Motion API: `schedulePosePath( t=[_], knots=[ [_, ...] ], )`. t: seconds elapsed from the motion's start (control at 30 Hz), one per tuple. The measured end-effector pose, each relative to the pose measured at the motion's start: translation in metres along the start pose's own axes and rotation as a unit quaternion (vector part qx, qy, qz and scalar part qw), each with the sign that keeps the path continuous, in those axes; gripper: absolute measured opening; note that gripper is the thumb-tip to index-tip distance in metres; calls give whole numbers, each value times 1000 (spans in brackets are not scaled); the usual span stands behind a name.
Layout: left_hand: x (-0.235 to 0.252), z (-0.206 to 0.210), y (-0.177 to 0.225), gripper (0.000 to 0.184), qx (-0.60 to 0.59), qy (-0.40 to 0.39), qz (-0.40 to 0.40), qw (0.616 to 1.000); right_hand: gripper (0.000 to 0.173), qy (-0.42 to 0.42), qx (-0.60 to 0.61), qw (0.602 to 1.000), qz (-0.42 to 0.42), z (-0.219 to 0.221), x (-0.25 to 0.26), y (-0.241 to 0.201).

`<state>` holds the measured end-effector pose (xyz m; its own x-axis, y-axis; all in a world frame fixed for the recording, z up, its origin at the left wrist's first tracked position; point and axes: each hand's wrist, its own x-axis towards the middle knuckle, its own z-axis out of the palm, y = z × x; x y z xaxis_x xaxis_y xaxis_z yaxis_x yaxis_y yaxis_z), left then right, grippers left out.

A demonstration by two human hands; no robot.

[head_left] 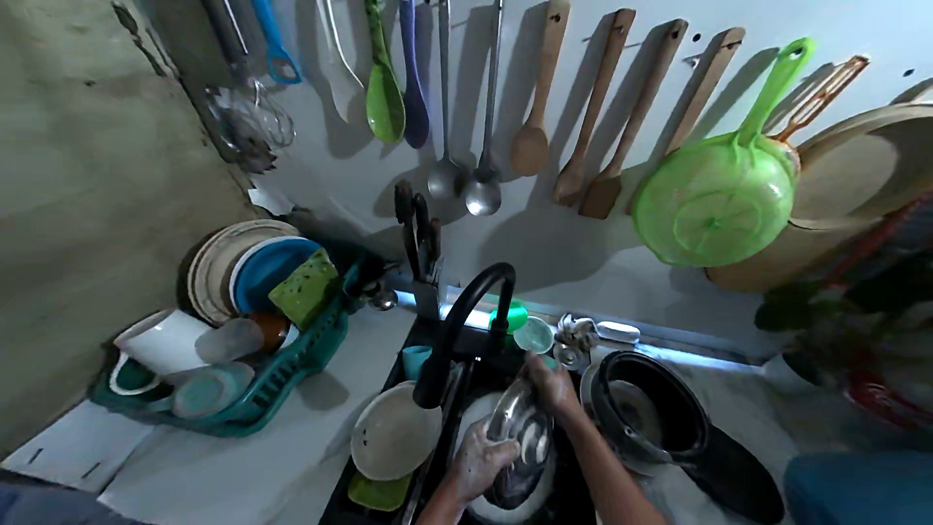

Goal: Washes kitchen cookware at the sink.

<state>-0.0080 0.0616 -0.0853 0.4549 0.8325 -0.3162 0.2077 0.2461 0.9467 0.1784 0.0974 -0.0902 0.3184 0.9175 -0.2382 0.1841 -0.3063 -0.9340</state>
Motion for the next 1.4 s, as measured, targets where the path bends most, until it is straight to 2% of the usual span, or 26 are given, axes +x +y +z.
schedulePosePath(
  t=[0.03, 0.07, 0.13, 0.2, 0.27, 0.37, 0.4, 0.5, 0.57, 0.6, 0.67, 0.73, 0.8, 0.87, 0.93, 1.0, 1.07, 1.13, 1.23, 1.27, 1.3, 1.33, 1.4],
  knots=[
    [-1, -1, -3, 36, -23, 14, -10, 1000, 49, 10, -3, 1000, 24, -2, 5, 6],
    [1, -3, -5, 38, -49, 23, -10, 998, 50, 10, -13, 1000, 6, 0, 1, 6],
    [11, -4, -10, 44, -97, 42, 10, 994, 57, -35, -58, 990, -127, 11, -19, -1],
    [15, -2, -23, 42, -123, 54, 49, 990, 71, -100, -141, 956, -238, 24, -37, -1],
    [12, -3, -20, 43, -137, 59, 34, 988, 73, -126, -184, 945, -238, 18, -31, -2],
    [5, -2, -9, 47, -162, 69, -3, 984, 67, -124, -182, 962, -162, -1, -7, 3],
    [5, -2, -10, 47, -170, 66, 0, 983, 67, -130, -181, 960, -170, -2, -9, 4],
    [12, -1, -13, 41, -166, 46, 29, 985, 67, -174, -208, 920, -283, 11, -24, -6],
    [12, 3, -15, 41, -192, 51, 18, 980, 65, -192, -185, 924, -276, 11, -20, -5],
    [13, 4, -13, 44, -213, 63, 5, 975, 61, -176, -149, 944, -236, 5, -12, -3],
    [13, 6, -9, 46, -269, 103, -9, 957, 52, -93, -73, 987, -113, -11, 5, 10],
    [16, 6, -8, 40, -337, 138, 5, 931, 48, 18, -95, 995, -21, -16, 12, 32],
    [27, 8, -11, 29, -387, 168, 39, 906, 47, 81, -150, 985, 9, -3, -9, 41],
    [36, 15, -18, 34, -340, 193, 59, 918, 56, 119, -66, 990, -29, 29, -41, 58],
    [36, 28, -24, 37, -249, 207, 39, 945, 69, 145, -6, 985, -98, 63, -65, 68],
    [31, 39, -33, 36, -210, 194, 30, 958, 78, 148, -52, 971, -180, 74, -71, 61],
    [30, 45, -44, 36, -222, 180, 48, 957, 66, 142, -126, 954, -233, 67, -63, 52],
    [31, 43, -42, 38, -229, 188, 55, 953, 51, 111, -137, 945, -276, 57, -66, 54],
    [34, 26, -27, 44, -276, 203, 37, 939, 35, 75, -154, 873, -457, 48, -74, 79],
    [36, 19, -26, 46, -300, 209, 31, 930, 30, 87, -163, 855, -485, 46, -76, 91],
    [38, 13, -27, 47, -333, 211, 38, 918, 29, 110, -159, 857, -478, 45, -77, 103],
    [40, 8, -28, 47, -364, 202, 49, 908, 32, 135, -136, 875, -445, 45, -78, 113],
    [39, 4, -26, 44, -409, 188, 59, 891, 49, 154, -49, 935, -314, 39, -76, 114]
  ],
)
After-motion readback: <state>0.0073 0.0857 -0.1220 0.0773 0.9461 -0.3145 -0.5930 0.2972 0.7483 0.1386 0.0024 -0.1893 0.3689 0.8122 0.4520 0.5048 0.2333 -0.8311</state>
